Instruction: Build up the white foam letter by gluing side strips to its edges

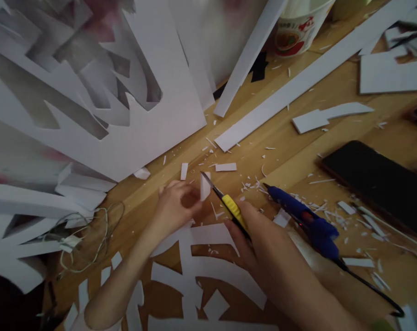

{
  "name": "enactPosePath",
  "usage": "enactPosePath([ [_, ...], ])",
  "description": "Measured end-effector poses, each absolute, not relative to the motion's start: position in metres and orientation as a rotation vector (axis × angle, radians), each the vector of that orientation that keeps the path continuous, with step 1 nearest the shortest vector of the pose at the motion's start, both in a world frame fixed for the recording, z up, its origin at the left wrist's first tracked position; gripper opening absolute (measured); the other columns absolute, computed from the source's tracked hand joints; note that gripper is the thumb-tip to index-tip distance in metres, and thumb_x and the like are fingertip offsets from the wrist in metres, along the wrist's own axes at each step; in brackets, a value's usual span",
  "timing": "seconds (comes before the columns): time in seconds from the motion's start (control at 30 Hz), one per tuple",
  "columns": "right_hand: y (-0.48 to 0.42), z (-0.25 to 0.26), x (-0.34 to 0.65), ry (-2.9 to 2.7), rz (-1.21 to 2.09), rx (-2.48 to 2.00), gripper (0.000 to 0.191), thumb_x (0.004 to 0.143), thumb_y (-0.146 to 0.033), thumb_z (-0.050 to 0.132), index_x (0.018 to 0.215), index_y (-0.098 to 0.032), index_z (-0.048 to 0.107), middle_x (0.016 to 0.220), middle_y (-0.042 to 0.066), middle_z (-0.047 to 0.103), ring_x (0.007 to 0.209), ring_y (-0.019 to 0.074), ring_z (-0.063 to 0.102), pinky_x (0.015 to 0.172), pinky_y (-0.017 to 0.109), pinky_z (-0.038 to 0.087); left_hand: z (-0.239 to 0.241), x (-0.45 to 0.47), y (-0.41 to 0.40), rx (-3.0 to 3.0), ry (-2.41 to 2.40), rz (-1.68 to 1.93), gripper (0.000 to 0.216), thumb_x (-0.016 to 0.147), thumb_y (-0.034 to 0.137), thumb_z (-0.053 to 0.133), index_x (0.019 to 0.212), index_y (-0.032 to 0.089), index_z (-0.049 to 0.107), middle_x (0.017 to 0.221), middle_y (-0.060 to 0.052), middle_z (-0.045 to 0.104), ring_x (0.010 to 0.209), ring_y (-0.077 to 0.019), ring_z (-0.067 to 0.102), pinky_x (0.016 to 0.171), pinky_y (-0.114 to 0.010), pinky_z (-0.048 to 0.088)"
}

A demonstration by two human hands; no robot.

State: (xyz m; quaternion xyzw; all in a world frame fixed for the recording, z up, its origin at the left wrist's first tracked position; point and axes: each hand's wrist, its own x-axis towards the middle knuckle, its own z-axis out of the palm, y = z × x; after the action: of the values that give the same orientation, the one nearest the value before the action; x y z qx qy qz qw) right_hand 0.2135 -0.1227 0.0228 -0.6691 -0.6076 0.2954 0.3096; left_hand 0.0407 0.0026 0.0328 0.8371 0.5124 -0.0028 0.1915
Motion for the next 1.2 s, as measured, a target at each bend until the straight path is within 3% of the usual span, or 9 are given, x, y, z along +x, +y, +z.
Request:
enactPosePath([
  [0.07, -0.122, 0.024, 0.216, -1.512, 0.855, -1.69, 0.009, 0.097, -0.026, 0.042, 0.101, -0.021, 0.049, 0.077, 0.004, 0.067, 0.065, 0.0212, 0.067, 0.054, 0.028, 0.042, 0.037, 0.034, 0.004, 2.354, 1.48, 0.026, 0.014, 0.08, 0.029, 0.066, 0.092, 0.022, 0.068, 0.104, -0.006, 0.073, 0.105, -0.0298, 0.063, 0.099, -0.054, 0.04],
  [0.17, -0.121, 0.025, 0.215, -1.422, 1.063, -1.611, 0.011, 0.099, -0.03, 0.04, 0.097, -0.023, 0.049, 0.075, 0.001, 0.064, 0.064, 0.0185, 0.065, 0.054, 0.027, 0.042, 0.045, 0.029, 0.006, 2.258, 1.368, 0.093, 0.071, 0.072, 0.036, 0.077, 0.136, 0.026, 0.049, 0.138, -0.01, 0.058, 0.124, -0.0302, 0.055, 0.107, -0.051, 0.038],
  [0.23, -0.122, 0.026, 0.213, -1.392, 1.192, -1.56, 0.014, 0.1, -0.033, 0.039, 0.096, -0.024, 0.049, 0.076, 0.001, 0.064, 0.066, 0.0179, 0.064, 0.057, 0.027, 0.043, 0.047, 0.033, 0.005, 2.171, 1.218, 0.157, 0.088, 0.069, 0.037, 0.08, 0.145, 0.028, 0.037, 0.152, -0.009, 0.045, 0.137, -0.0275, 0.044, 0.114, -0.046, 0.034],
  [0.4, -0.125, 0.025, 0.21, -1.329, 1.305, -1.469, 0.017, 0.1, -0.037, 0.04, 0.104, -0.024, 0.05, 0.085, 0.002, 0.066, 0.074, 0.0175, 0.064, 0.064, 0.028, 0.046, 0.043, 0.044, 0.001, 2.119, 1.11, 0.315, 0.046, 0.074, 0.036, 0.076, 0.116, 0.025, 0.059, 0.128, -0.007, 0.065, 0.121, -0.0241, 0.059, 0.107, -0.042, 0.041],
  [0.63, -0.136, 0.024, 0.211, -1.155, 1.242, -1.473, 0.024, 0.1, -0.046, 0.044, 0.103, -0.024, 0.055, 0.078, 0.0, 0.061, 0.069, 0.015, 0.058, 0.06, 0.024, 0.046, 0.053, 0.016, 0.023, 2.654, 1.472, 0.025, 0.048, 0.074, 0.035, 0.072, 0.12, 0.023, 0.061, 0.12, -0.009, 0.07, 0.114, -0.032, 0.06, 0.102, -0.051, 0.037],
  [0.8, -0.142, 0.028, 0.213, -0.946, 1.408, -1.452, 0.037, 0.093, -0.058, 0.051, 0.109, -0.026, 0.061, 0.07, -0.001, 0.061, 0.058, 0.0155, 0.056, 0.051, 0.023, 0.045, 0.07, 0.003, 0.023, 2.348, 1.676, 0.168, 0.068, 0.077, 0.037, 0.072, 0.138, 0.019, 0.049, 0.145, -0.015, 0.053, 0.134, -0.0349, 0.046, 0.11, -0.053, 0.031],
  [0.93, -0.149, 0.033, 0.209, -0.861, 1.62, -1.338, 0.045, 0.09, -0.062, 0.053, 0.119, -0.028, 0.061, 0.059, -0.003, 0.057, 0.047, 0.0148, 0.053, 0.044, 0.024, 0.043, 0.093, 0.021, -0.015, 1.737, 1.412, 0.48, 0.033, 0.087, 0.05, 0.059, 0.105, 0.024, 0.071, 0.114, -0.005, 0.073, 0.111, -0.0227, 0.063, 0.098, -0.037, 0.046],
  [1.03, -0.153, 0.044, 0.203, -0.866, 1.595, -1.324, 0.048, 0.088, -0.062, 0.056, 0.121, -0.028, 0.063, 0.064, 0.0, 0.062, 0.059, 0.0191, 0.063, 0.054, 0.027, 0.052, 0.102, 0.038, -0.046, 1.441, 1.347, 0.629, 0.03, 0.082, 0.05, 0.068, 0.094, 0.024, 0.075, 0.101, -0.004, 0.076, 0.097, -0.0194, 0.066, 0.08, -0.028, 0.05],
  [1.2, -0.166, 0.067, 0.199, -0.964, 1.478, -1.378, 0.041, 0.08, -0.06, 0.067, 0.108, -0.031, 0.072, 0.099, 0.008, 0.073, 0.104, 0.0307, 0.067, 0.085, 0.035, 0.057, 0.099, 0.047, -0.07, 1.077, 1.19, 0.87, 0.029, 0.072, 0.045, 0.081, 0.087, 0.021, 0.074, 0.083, -0.001, 0.073, 0.073, -0.0102, 0.062, 0.067, -0.021, 0.047],
])
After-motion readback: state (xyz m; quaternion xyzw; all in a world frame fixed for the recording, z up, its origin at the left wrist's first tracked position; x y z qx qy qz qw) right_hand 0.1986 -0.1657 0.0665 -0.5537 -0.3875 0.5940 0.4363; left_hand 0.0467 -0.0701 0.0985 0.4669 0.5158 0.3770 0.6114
